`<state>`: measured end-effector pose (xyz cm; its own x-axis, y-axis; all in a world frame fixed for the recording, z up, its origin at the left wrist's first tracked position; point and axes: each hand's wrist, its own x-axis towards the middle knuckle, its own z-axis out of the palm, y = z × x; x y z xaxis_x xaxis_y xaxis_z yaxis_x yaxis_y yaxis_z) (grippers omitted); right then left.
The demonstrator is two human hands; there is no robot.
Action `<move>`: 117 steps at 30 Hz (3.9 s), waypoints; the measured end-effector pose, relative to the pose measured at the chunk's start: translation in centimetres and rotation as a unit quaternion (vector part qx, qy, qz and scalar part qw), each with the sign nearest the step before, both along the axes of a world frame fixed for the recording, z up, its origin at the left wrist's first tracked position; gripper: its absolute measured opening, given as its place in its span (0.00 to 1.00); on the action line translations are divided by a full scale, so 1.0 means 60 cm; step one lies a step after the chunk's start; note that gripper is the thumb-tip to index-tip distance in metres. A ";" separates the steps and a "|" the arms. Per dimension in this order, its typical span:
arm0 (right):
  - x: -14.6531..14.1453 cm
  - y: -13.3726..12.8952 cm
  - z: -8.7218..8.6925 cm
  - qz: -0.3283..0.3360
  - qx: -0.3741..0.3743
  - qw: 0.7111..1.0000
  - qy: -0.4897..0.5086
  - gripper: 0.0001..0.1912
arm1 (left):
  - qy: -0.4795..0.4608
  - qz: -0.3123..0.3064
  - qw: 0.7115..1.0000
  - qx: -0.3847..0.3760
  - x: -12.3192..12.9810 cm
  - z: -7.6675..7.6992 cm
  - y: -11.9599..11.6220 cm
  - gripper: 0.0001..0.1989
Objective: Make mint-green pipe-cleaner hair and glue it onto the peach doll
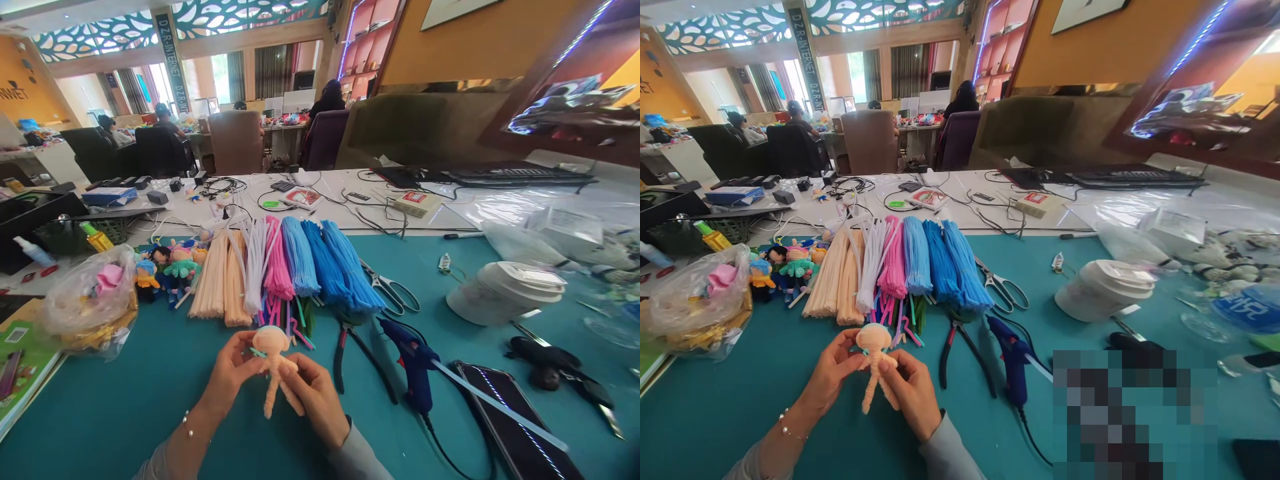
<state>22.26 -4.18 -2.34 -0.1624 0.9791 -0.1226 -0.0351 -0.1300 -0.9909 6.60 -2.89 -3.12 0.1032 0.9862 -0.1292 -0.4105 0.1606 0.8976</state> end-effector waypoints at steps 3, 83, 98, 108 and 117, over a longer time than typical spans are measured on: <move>0.002 -0.001 0.002 -0.012 0.010 1.000 -0.003 0.29 | -0.018 -0.052 0.998 -0.041 -0.002 -0.002 -0.001 0.18; 0.056 0.023 -0.007 -0.123 0.225 0.935 -0.245 0.09 | -0.002 0.133 0.991 0.024 -0.087 0.050 0.025 0.26; -0.019 0.011 -0.032 0.009 0.377 0.785 -0.492 0.05 | -0.006 0.174 0.984 0.029 -0.078 0.053 0.029 0.23; 0.006 0.028 -0.040 -0.037 0.365 0.756 -0.542 0.10 | -0.042 0.136 0.990 0.019 -0.072 0.052 0.031 0.25; 0.010 0.028 -0.046 -0.040 0.351 0.760 -0.545 0.10 | -0.158 0.071 0.984 -0.041 -0.068 0.038 0.028 0.15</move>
<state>22.86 -2.49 -5.12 -0.2747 0.8667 0.4163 0.8767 0.4036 -0.2616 2.53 -1.20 -0.85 0.0135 0.9813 -0.1918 -0.6911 0.1478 0.7075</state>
